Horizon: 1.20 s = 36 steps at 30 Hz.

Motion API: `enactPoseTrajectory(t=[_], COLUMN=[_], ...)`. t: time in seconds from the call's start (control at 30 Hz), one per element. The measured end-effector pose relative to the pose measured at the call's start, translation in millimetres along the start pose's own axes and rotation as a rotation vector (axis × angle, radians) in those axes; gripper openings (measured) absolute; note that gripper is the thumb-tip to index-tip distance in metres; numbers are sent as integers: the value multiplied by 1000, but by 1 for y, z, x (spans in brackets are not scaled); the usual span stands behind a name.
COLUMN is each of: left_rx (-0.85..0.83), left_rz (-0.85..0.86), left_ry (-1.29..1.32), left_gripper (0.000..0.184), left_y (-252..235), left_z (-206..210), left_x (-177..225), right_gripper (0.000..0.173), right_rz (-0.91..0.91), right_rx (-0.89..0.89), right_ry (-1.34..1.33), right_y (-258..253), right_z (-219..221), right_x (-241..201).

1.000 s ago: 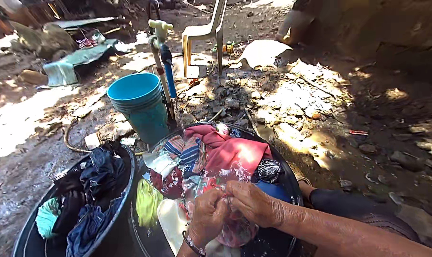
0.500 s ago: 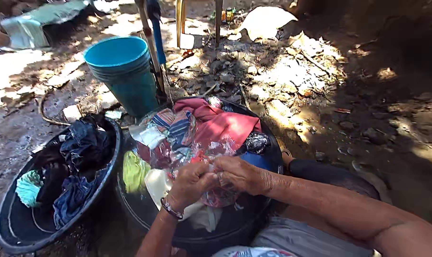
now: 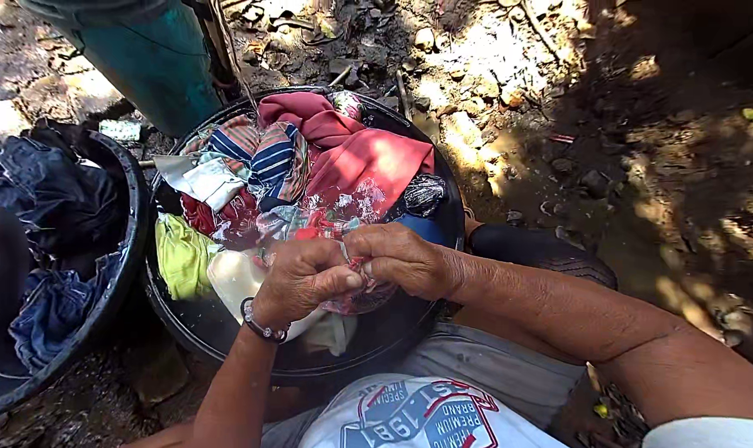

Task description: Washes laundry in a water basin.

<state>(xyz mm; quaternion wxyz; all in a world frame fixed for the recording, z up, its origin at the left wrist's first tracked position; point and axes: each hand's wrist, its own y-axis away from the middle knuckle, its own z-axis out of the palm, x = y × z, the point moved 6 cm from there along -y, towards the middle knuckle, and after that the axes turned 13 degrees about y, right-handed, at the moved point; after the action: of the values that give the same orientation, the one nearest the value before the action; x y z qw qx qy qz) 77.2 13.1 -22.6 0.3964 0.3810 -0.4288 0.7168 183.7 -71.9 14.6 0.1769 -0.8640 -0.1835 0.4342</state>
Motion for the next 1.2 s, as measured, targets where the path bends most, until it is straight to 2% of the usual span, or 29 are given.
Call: enactPoseTrajectory(t=[0.2,0.4,0.57,0.77,1.2], left_rx=[-62,-39,71,119,86], left_rz=[22,-72,-2,115,158], left_ry=[5,33,-159,-369,-707], left_gripper=[22,19,10,9,17], left_y=[-3,1,0,0,-3], left_z=[2,-4,-5,-12,-7], left_x=[-1,-8,4,27,34], right_gripper=[19,19,20,22,22], right_rz=[-28,-69,8,-16,-95], right_rx=[-20,-48,91,239,264], right_ry=[96,225,189,365,440], right_y=[1,3,7,8,4], right_z=[4,11,3,-16,-28], right_x=[0,-5,9,19,19])
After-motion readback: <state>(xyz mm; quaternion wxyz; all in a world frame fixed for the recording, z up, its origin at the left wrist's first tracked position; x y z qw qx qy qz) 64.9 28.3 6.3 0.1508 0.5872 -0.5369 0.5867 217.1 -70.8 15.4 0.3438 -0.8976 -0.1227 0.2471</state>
